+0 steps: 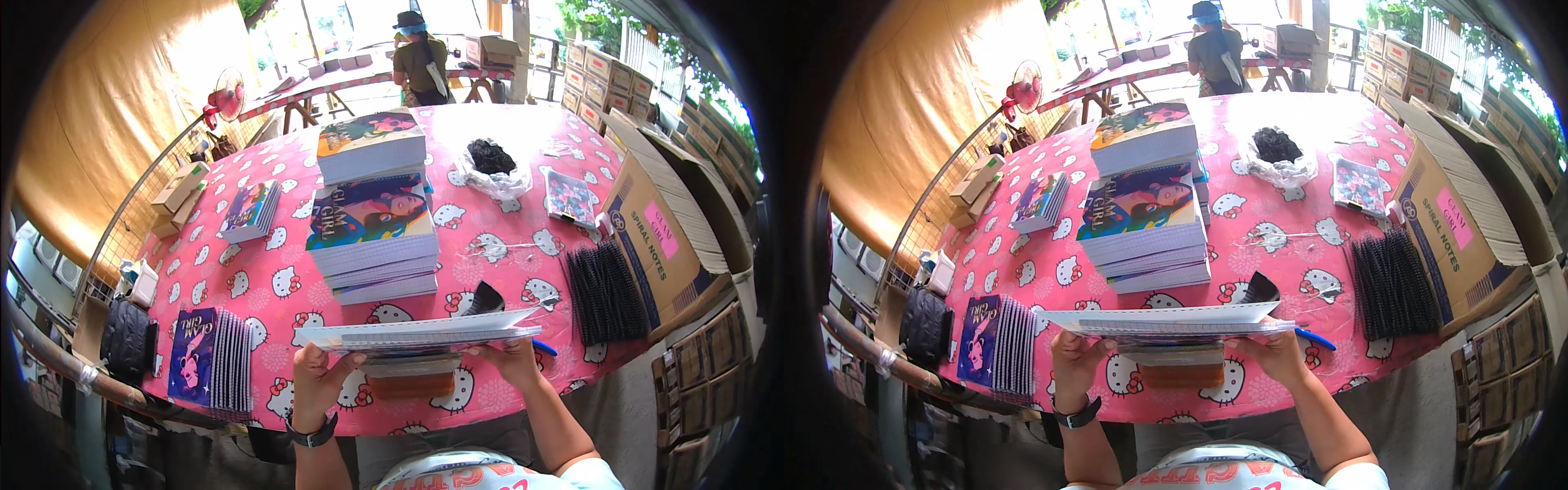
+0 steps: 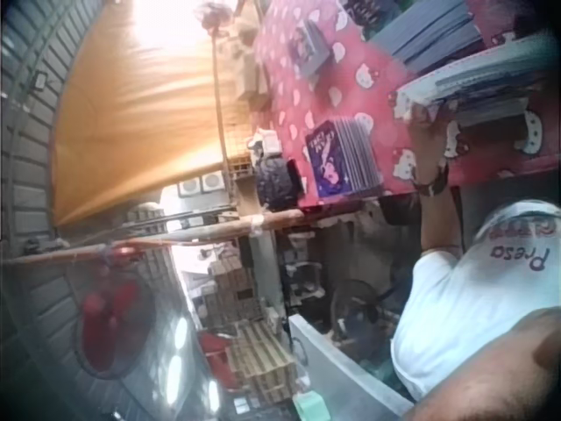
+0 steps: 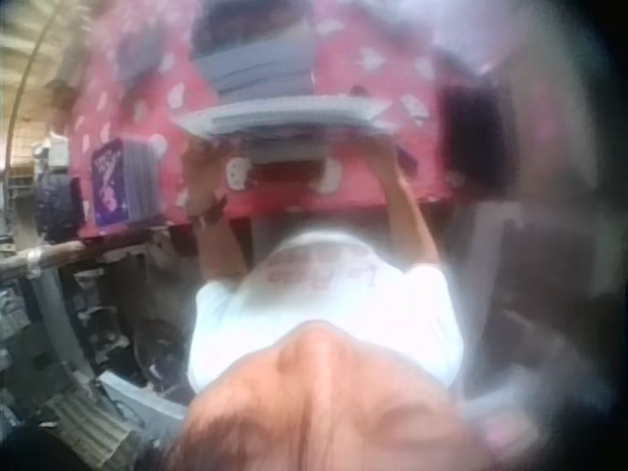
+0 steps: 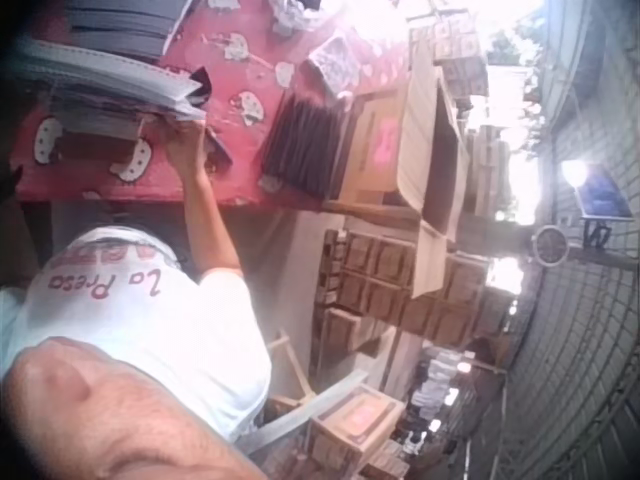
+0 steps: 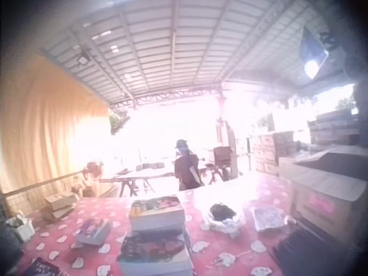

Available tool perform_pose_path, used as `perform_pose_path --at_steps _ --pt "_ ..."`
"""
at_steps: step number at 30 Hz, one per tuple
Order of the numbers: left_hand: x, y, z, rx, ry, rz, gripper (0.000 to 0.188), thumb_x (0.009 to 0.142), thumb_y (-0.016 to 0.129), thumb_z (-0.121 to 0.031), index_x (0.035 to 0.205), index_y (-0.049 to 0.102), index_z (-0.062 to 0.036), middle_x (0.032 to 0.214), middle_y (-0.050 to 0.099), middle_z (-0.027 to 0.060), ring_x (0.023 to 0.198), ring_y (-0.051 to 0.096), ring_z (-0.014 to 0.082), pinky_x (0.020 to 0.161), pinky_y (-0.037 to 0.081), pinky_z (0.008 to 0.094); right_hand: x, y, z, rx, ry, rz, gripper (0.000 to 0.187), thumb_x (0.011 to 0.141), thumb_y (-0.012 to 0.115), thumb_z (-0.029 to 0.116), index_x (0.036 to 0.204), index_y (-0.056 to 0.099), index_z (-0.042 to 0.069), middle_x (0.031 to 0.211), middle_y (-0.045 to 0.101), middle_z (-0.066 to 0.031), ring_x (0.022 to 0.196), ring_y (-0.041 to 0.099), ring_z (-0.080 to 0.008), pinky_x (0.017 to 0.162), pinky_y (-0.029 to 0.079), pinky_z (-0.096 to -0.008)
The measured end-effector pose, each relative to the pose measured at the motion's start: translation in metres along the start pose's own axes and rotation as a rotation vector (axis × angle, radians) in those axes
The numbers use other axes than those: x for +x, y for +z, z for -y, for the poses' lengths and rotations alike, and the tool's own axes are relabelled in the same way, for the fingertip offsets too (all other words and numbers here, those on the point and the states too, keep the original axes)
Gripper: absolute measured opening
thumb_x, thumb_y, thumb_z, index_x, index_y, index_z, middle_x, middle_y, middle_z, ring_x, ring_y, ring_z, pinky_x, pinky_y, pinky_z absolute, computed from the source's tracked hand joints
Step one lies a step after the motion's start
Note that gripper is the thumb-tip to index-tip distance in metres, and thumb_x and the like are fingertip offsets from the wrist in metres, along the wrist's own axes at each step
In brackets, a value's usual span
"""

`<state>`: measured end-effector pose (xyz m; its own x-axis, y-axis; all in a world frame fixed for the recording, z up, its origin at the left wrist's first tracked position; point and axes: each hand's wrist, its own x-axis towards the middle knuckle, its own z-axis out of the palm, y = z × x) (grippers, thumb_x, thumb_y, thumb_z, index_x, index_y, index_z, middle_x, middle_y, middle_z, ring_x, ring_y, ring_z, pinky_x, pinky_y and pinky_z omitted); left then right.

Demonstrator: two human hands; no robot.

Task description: The person prepares notebooks by cutting the ends of spiral bindings with pliers, stacking the notebooks, and placing the clipped binding ends into a small container.

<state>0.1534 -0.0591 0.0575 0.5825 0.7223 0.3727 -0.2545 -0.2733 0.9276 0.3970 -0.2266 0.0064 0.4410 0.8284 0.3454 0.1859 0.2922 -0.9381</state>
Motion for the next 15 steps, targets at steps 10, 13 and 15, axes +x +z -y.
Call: perform_pose_path --at_steps 10,13,15 --pt "-0.01 0.022 0.015 -0.088 0.105 -0.28 0.057 0.081 0.069 -0.041 0.121 0.052 -0.0032 0.104 0.058 0.0069 0.1 0.052 0.0156 0.095 0.036 0.032 0.018 0.028 0.016 0.367 -0.137 0.051 0.072 0.073 0.08 0.03 0.13 0.042 0.008 0.126 0.052 -0.0096 0.11 0.053 -0.0177 0.087 0.045 -0.0323" --pt "-0.013 0.024 0.032 0.001 0.022 -0.442 0.041 0.086 0.066 -0.028 0.117 0.053 -0.0048 0.099 0.056 0.0044 0.095 0.051 0.0138 0.088 0.038 0.0304 0.012 0.044 0.001 0.468 0.189 0.056 0.038 0.084 0.069 0.022 0.112 0.053 0.003 0.114 0.058 -0.0099 0.101 0.055 -0.0141 0.084 0.044 -0.0294" --pt "-0.009 0.029 0.034 0.021 0.037 -0.562 0.033 0.087 0.063 -0.021 0.114 0.054 -0.0046 0.096 0.057 0.0043 0.09 0.051 0.012 0.083 0.038 0.0277 0.02 0.033 0.005 0.3 0.044 -0.048 0.024 0.087 0.064 0.018 0.104 0.056 0.003 0.098 0.062 -0.0043 0.086 0.056 -0.0095 0.072 0.045 -0.0239"
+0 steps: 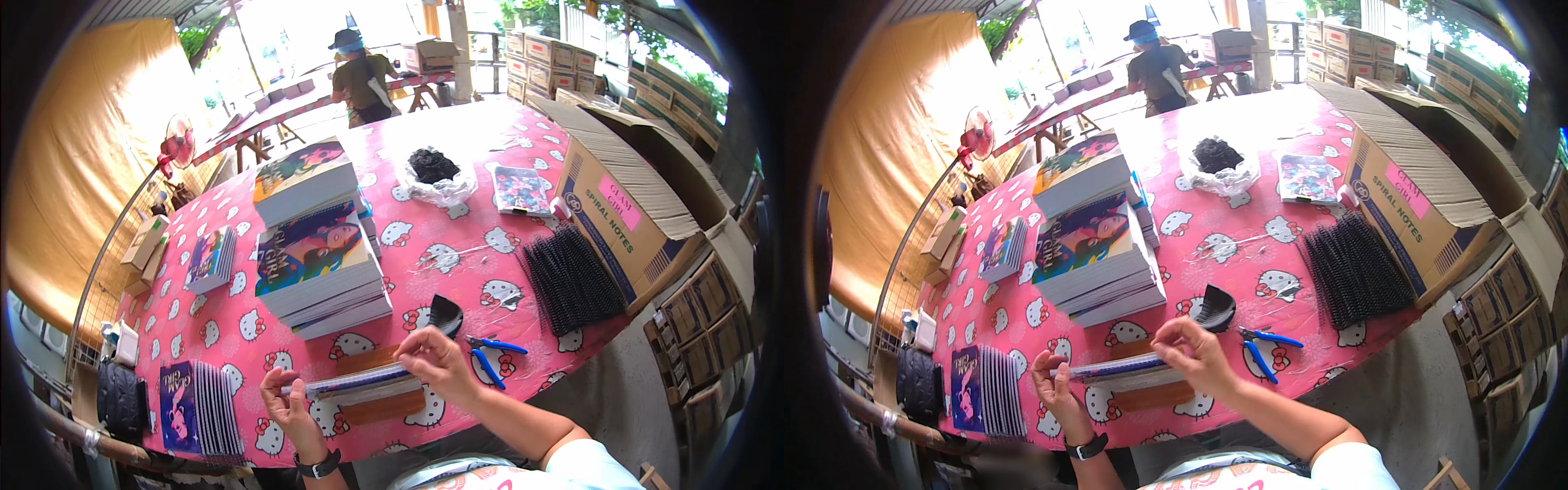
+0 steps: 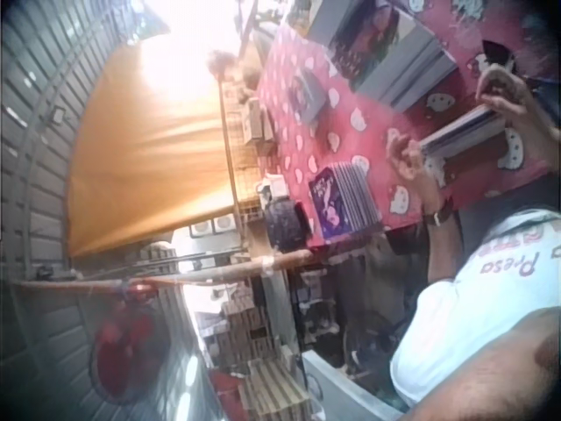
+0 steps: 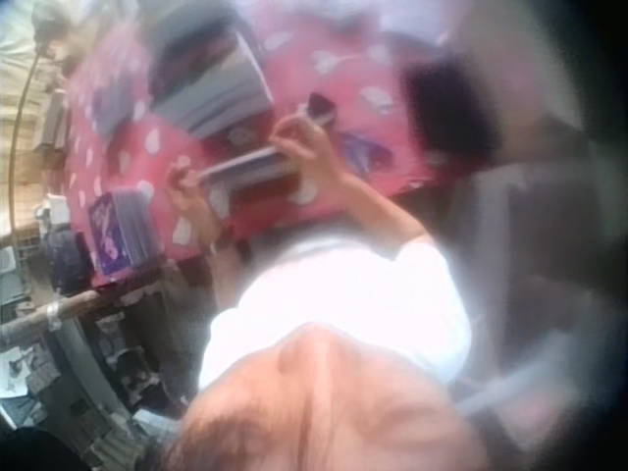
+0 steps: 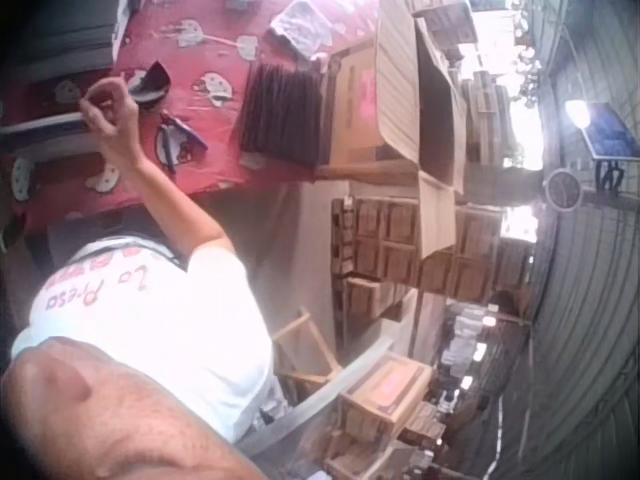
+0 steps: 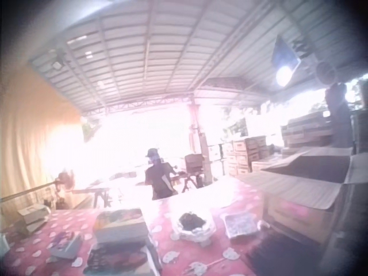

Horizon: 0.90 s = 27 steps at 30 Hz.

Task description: The person prepares notebooks by cutting the ends of spiral bindings with pliers, stacking the notebooks, and placing the clipped binding ends into a small container.

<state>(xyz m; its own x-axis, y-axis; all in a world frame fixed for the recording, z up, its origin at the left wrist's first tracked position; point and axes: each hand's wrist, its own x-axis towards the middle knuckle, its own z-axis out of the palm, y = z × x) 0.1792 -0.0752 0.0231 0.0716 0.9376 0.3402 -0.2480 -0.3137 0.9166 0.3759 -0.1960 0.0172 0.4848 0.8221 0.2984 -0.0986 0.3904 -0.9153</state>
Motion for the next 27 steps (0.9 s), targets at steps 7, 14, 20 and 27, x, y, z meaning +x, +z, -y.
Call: perform_pose_path --at_steps 7,14,20,27 --pt "0.001 0.005 0.023 -0.076 -0.075 0.074 0.009 0.091 0.053 -0.014 0.088 0.05 -0.0066 0.079 0.045 -0.0021 0.073 0.04 0.0064 0.068 0.033 0.0228 0.063 -0.242 -0.027 -1.861 0.258 -0.571 0.028 0.079 0.068 0.028 0.094 0.062 0.005 0.102 0.061 -0.0128 0.103 0.054 -0.0297 0.085 0.049 -0.039" --pt "0.018 0.001 0.009 -0.041 -0.078 0.107 0.025 0.091 0.044 -0.015 0.108 0.058 -0.0018 0.085 0.054 0.0008 0.075 0.047 0.008 0.071 0.037 0.0236 0.066 -0.251 -0.021 -1.349 0.162 -0.492 0.023 0.088 0.058 0.022 0.101 0.059 0.003 0.099 0.063 -0.0185 0.097 0.06 -0.0332 0.082 0.048 -0.0414" --pt "0.005 -0.001 -0.017 0.503 0.286 0.032 0.062 0.095 0.044 -0.039 0.144 0.029 -0.0035 0.137 0.043 0.0143 0.133 0.033 0.0235 0.11 0.02 0.0445 0.045 -0.094 0.078 -1.003 -0.092 0.118 0.021 0.095 0.049 0.013 0.109 0.058 0.001 0.094 0.063 -0.0172 0.082 0.062 -0.0314 0.075 0.049 -0.0358" --pt "-0.041 0.082 -0.029 1.011 0.522 0.638 0.051 0.076 0.069 -0.046 0.114 0.061 -0.0129 0.096 0.055 0.002 0.1 0.052 0.0193 0.104 0.01 0.0597 0.006 -0.029 0.081 -0.656 -0.115 0.329 0.019 0.085 0.062 0.002 0.104 0.061 0.004 0.089 0.06 -0.0107 0.08 0.062 -0.0237 0.067 0.05 -0.0329"
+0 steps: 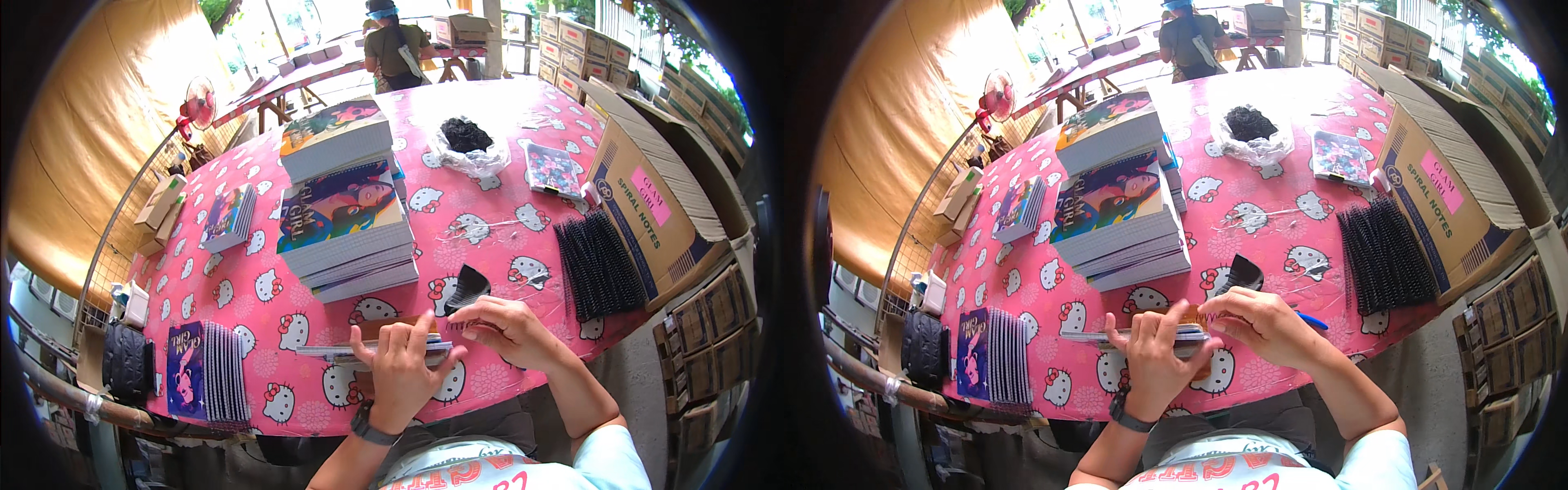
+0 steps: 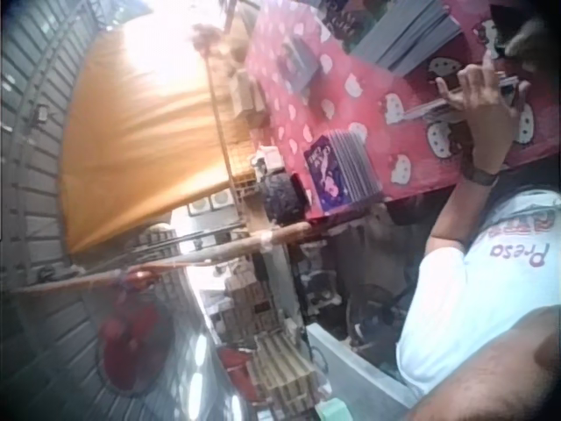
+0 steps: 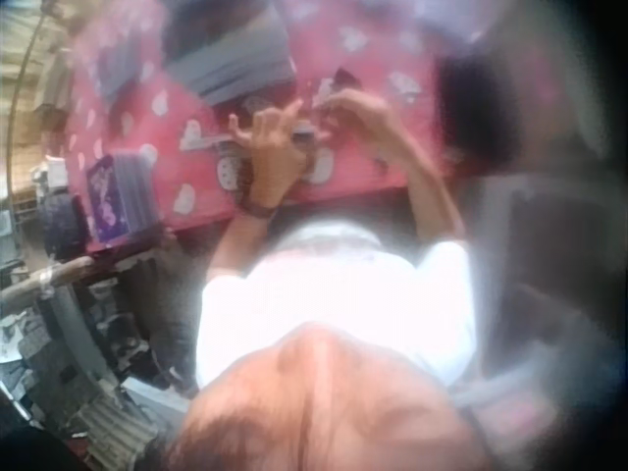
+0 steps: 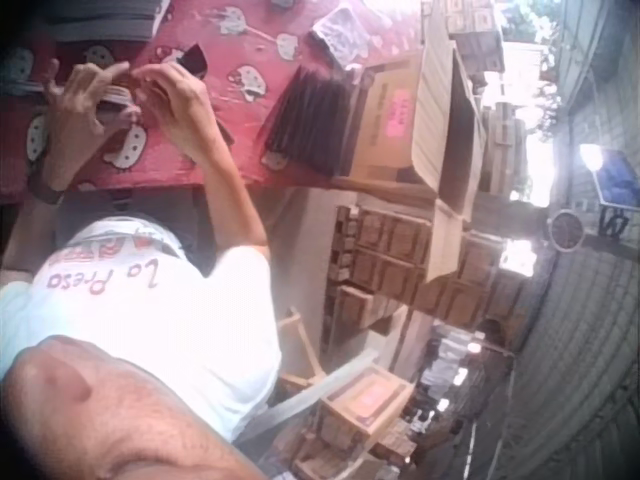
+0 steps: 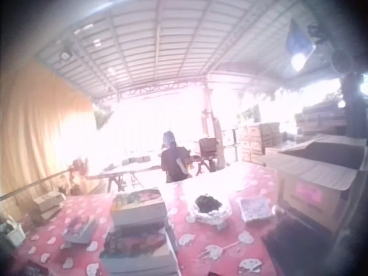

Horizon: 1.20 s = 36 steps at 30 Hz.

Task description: The person prepares notebooks by cutting the ends of spiral bindings with pliers, stacking the notebooks, and placing the clipped binding ends into a small container.

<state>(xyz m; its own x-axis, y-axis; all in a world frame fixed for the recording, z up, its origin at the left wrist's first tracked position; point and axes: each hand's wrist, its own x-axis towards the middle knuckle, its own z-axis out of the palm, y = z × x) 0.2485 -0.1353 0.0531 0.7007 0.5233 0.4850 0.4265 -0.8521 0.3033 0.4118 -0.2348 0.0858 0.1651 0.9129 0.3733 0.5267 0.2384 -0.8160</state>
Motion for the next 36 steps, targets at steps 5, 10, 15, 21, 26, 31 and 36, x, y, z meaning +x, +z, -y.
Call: perform_pose_path --at_steps 5,10,15,21,26,31,36 --pt "0.003 0.007 -0.002 0.026 0.064 -0.123 0.028 0.074 0.072 -0.04 0.087 0.066 -0.0152 0.083 0.052 -0.0005 0.088 0.051 0.0173 0.099 0.019 0.0515 -0.003 0.001 -0.017 -0.01 -0.069 0.002 0.021 0.082 0.065 0.001 0.102 0.063 0.006 0.089 0.06 -0.0092 0.077 0.061 -0.0219 0.067 0.05 -0.0316" --pt "0.005 0.009 0.0 -0.007 0.071 -0.109 0.026 0.074 0.071 -0.038 0.084 0.065 -0.0149 0.085 0.056 0.0001 0.088 0.052 0.0182 0.093 0.027 0.046 -0.003 0.004 -0.016 0.045 -0.038 0.043 0.021 0.081 0.064 -0.001 0.1 0.062 0.006 0.088 0.057 -0.0094 0.079 0.061 -0.0245 0.068 0.049 -0.0335" --pt "0.009 -0.005 0.012 -0.324 0.145 -0.044 0.024 0.073 0.075 -0.028 0.09 0.065 -0.0137 0.094 0.062 0.0019 0.092 0.056 0.0187 0.088 0.032 0.039 -0.005 0.005 -0.02 0.017 -0.123 0.06 0.022 0.081 0.062 -0.002 0.102 0.061 0.006 0.089 0.056 -0.0105 0.081 0.061 -0.0279 0.069 0.05 -0.0364" --pt "0.003 -0.008 0.022 -0.376 0.183 -0.102 0.022 0.075 0.073 -0.02 0.095 0.066 -0.0152 0.091 0.062 -0.0002 0.086 0.058 0.0179 0.084 0.033 0.0372 -0.006 0.008 -0.023 -0.039 0.004 0.16 0.028 0.086 0.059 0.005 0.114 0.055 0.007 0.085 0.059 -0.0116 0.078 0.062 -0.0298 0.068 0.05 -0.0392" --pt "-0.001 -0.019 0.015 -0.249 0.214 0.016 0.02 0.079 0.07 -0.026 0.096 0.066 -0.0177 0.088 0.058 -0.0023 0.087 0.055 0.0162 0.085 0.029 0.0395 -0.001 0.005 -0.001 0.075 0.092 0.314 0.038 0.09 0.055 0.008 0.127 0.047 0.009 0.078 0.062 -0.0111 0.072 0.064 -0.0275 0.066 0.052 -0.0363" --pt "0.002 -0.02 0.008 -0.217 0.22 0.004 0.02 0.081 0.066 -0.032 0.096 0.067 -0.0205 0.09 0.058 -0.0052 0.09 0.054 0.0141 0.09 0.026 0.0414 0.023 -0.016 -0.079 -0.491 0.101 0.121 0.066 0.074 0.074 0.039 0.128 0.05 0.011 0.134 0.045 -0.0196 0.121 0.047 -0.0339 0.097 0.043 -0.0435" --pt "0.0 -0.01 0.023 -0.138 0.253 0.012 0.02 0.084 0.064 -0.031 0.102 0.065 -0.0231 0.099 0.059 -0.0065 0.097 0.054 0.0132 0.095 0.022 0.0463 0.02 0.0 -0.128 -0.631 0.196 0.216 0.066 0.062 0.081 0.034 0.12 0.056 0.016 0.142 0.034 -0.0234 0.123 0.041 -0.0432 0.103 0.037 -0.0472"
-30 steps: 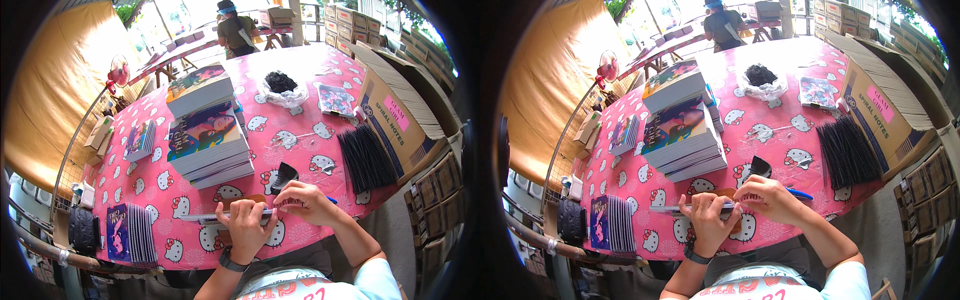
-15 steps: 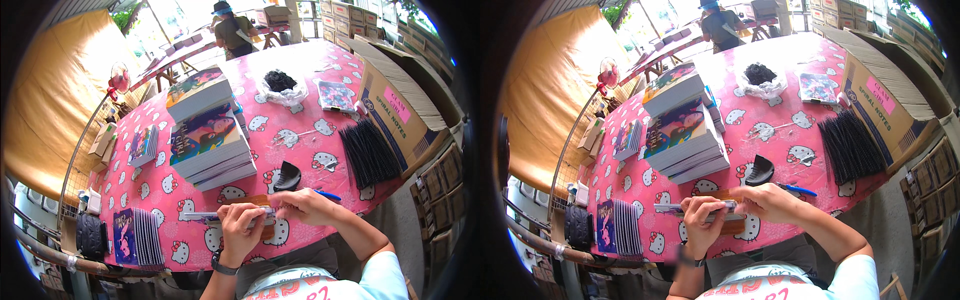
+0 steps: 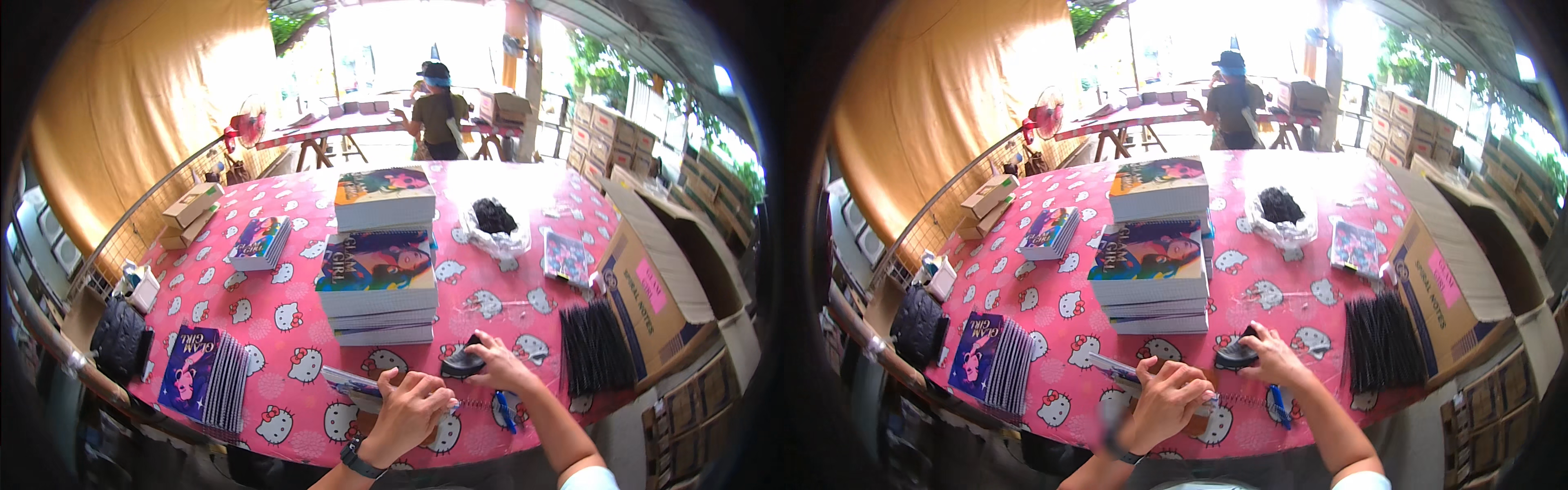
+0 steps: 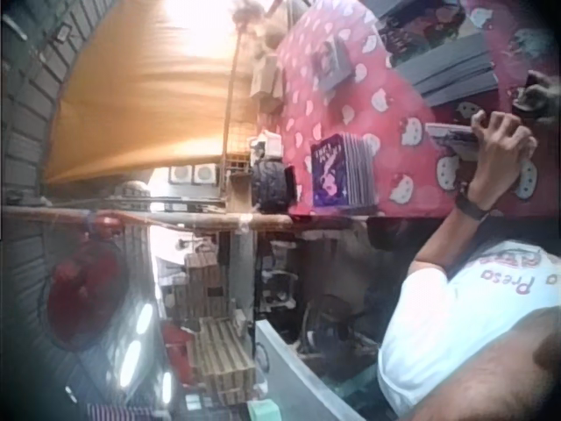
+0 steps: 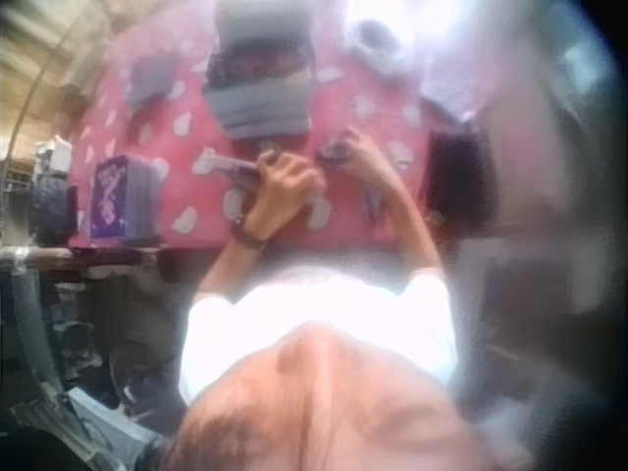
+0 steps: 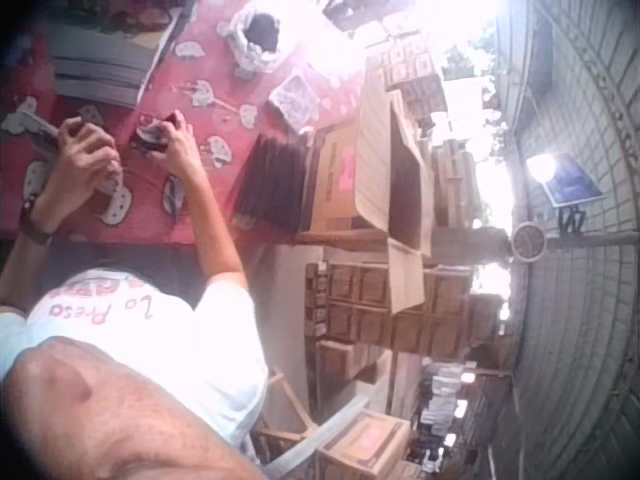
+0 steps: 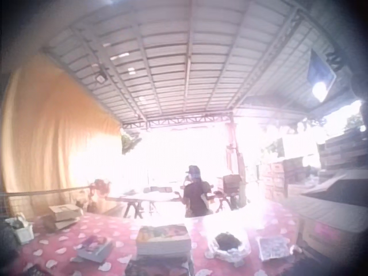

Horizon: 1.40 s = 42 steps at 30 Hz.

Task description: The person prepares notebooks by cutting the ends of spiral bindings with pliers, stacking the notebooks, and placing the clipped binding ends into a small container.

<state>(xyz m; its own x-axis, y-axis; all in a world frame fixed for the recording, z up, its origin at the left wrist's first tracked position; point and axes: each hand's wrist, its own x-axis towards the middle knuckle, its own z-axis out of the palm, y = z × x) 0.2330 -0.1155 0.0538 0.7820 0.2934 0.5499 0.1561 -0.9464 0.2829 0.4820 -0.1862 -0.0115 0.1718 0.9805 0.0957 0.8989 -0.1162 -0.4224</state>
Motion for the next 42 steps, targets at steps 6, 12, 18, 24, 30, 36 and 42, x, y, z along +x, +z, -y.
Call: perform_pose_path --at_steps 6,12,18,24,30,36,42 --pt "0.004 0.004 -0.003 -0.067 -0.066 -0.038 0.012 0.085 0.063 -0.033 0.088 0.066 -0.0212 0.093 0.061 -0.0087 0.097 0.055 0.0128 0.098 0.019 0.0499 0.009 0.029 0.006 -0.123 0.093 -0.204 0.066 0.064 0.075 0.054 0.112 0.058 0.013 0.135 0.04 -0.0281 0.115 0.045 -0.0406 0.093 0.04 -0.0499" --pt "0.0 0.006 0.004 -0.045 -0.071 0.044 0.038 0.083 0.062 -0.047 0.114 0.061 -0.0245 0.109 0.059 -0.003 0.106 0.053 0.0148 0.1 0.016 0.0523 0.01 0.037 0.02 -0.165 0.144 -0.264 0.059 0.063 0.077 0.047 0.109 0.06 0.015 0.131 0.045 -0.0248 0.112 0.047 -0.0393 0.09 0.041 -0.0509" --pt "0.0 -0.012 0.007 -0.101 -0.15 -0.172 0.03 0.069 0.076 -0.04 0.09 0.066 -0.02 0.085 0.062 -0.0064 0.092 0.057 0.0139 0.105 0.011 0.0541 -0.042 -0.021 0.045 1.344 -0.099 0.051 0.061 0.071 0.072 0.046 0.111 0.064 0.0 0.135 0.047 -0.022 0.118 0.051 -0.0342 0.099 0.038 -0.042" --pt "-0.015 -0.011 0.021 -0.061 -0.209 -0.176 0.026 0.066 0.08 -0.029 0.085 0.066 -0.0192 0.077 0.06 -0.0068 0.086 0.057 0.0114 0.106 0.014 0.0506 -0.017 -0.039 0.056 0.505 -0.081 -0.04 0.048 0.075 0.066 0.041 0.098 0.07 -0.001 0.127 0.054 -0.0232 0.111 0.054 -0.031 0.096 0.041 -0.0404" --pt "-0.016 -0.014 0.02 -0.105 -0.235 -0.206 0.047 0.064 0.082 -0.032 0.104 0.062 -0.0197 0.075 0.06 -0.007 0.082 0.058 0.0129 0.109 0.007 0.0547 -0.007 -0.05 0.065 0.693 -0.106 0.165 0.04 0.08 0.065 0.031 0.101 0.067 -0.002 0.11 0.064 -0.0193 0.102 0.056 -0.0231 0.087 0.043 -0.0349" --pt "-0.021 -0.017 0.028 -0.108 -0.269 -0.231 0.05 0.066 0.08 -0.033 0.11 0.062 -0.0195 0.074 0.06 -0.0076 0.084 0.059 0.011 0.11 0.002 0.0558 -0.006 -0.048 0.085 1.037 -0.32 0.225 0.038 0.082 0.065 0.028 0.104 0.066 -0.003 0.104 0.067 -0.0164 0.106 0.056 -0.0252 0.091 0.043 -0.0348" --pt "-0.026 -0.016 0.032 -0.14 -0.292 -0.193 0.053 0.066 0.08 -0.034 0.113 0.061 -0.0183 0.085 0.061 -0.0059 0.092 0.057 0.012 0.109 0.001 0.0568 0.001 -0.05 0.098 1.271 -0.424 0.323 0.041 0.084 0.066 0.03 0.105 0.065 -0.005 0.104 0.066 -0.0132 0.103 0.058 -0.0218 0.092 0.043 -0.0336"
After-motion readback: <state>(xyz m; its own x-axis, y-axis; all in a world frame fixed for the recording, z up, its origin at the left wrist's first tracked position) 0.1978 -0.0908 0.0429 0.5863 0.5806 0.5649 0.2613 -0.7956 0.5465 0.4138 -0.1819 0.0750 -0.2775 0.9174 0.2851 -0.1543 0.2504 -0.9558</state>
